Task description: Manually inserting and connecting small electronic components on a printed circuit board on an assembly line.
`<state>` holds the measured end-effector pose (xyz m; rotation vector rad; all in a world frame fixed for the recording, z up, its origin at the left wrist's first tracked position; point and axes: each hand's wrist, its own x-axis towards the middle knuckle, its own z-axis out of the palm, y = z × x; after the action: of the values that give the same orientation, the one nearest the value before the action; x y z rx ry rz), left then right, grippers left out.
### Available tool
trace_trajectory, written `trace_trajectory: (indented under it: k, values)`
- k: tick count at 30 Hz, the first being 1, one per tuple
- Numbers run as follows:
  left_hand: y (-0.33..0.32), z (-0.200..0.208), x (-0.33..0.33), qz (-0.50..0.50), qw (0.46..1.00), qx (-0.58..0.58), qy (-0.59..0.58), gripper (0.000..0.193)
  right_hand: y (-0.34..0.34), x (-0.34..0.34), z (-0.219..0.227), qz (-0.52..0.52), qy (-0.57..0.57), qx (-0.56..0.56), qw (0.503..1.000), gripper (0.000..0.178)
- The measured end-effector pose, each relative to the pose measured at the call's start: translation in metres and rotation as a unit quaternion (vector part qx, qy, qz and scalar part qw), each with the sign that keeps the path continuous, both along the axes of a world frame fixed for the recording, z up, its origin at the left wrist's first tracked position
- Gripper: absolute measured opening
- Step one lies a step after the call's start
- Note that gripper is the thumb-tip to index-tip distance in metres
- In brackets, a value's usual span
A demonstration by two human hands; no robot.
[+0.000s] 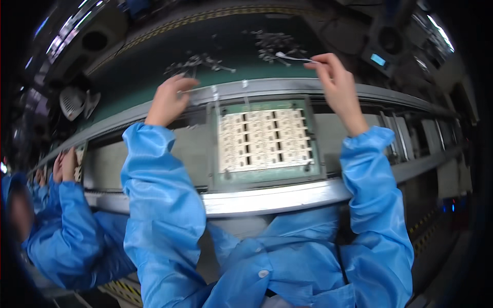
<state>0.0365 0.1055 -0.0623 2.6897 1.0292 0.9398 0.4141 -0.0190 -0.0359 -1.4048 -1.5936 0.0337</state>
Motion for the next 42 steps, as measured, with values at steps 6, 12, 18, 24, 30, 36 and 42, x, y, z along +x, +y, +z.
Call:
trace_trajectory:
  k: [6, 12, 18, 24, 30, 36, 42]
  values:
    - [-0.018, 0.009, -0.014, 0.045, 0.996, -0.049, 0.062, 0.042, -0.007, -0.012, 0.001, 0.001, 0.000, -0.044, 0.999, 0.019]
    - [-0.028, 0.004, -0.006, 0.008, 0.983, -0.156, 0.099, 0.025, -0.009, -0.012, -0.011, 0.033, 0.001, -0.047, 0.998, 0.014]
    - [-0.025, 0.004, -0.014, 0.001, 0.996, -0.045, 0.071, 0.013, -0.016, -0.038, -0.021, 0.105, -0.087, 0.035, 0.990, 0.013]
    - [-0.041, 0.016, 0.001, 0.050, 0.991, -0.069, -0.101, 0.018, -0.020, -0.048, -0.034, 0.098, -0.069, -0.083, 0.989, 0.012]
    - [-0.055, 0.011, 0.018, -0.014, 0.983, 0.049, -0.176, 0.020, -0.023, -0.046, -0.037, 0.114, -0.250, -0.058, 0.960, 0.010]
    - [-0.065, 0.009, 0.028, -0.049, 0.994, 0.066, -0.073, 0.018, -0.027, -0.047, -0.039, 0.125, -0.166, -0.175, 0.962, 0.010]
    - [-0.067, 0.006, 0.026, -0.045, 0.994, 0.100, -0.028, 0.014, -0.025, -0.051, -0.041, 0.137, -0.145, -0.176, 0.964, 0.011]
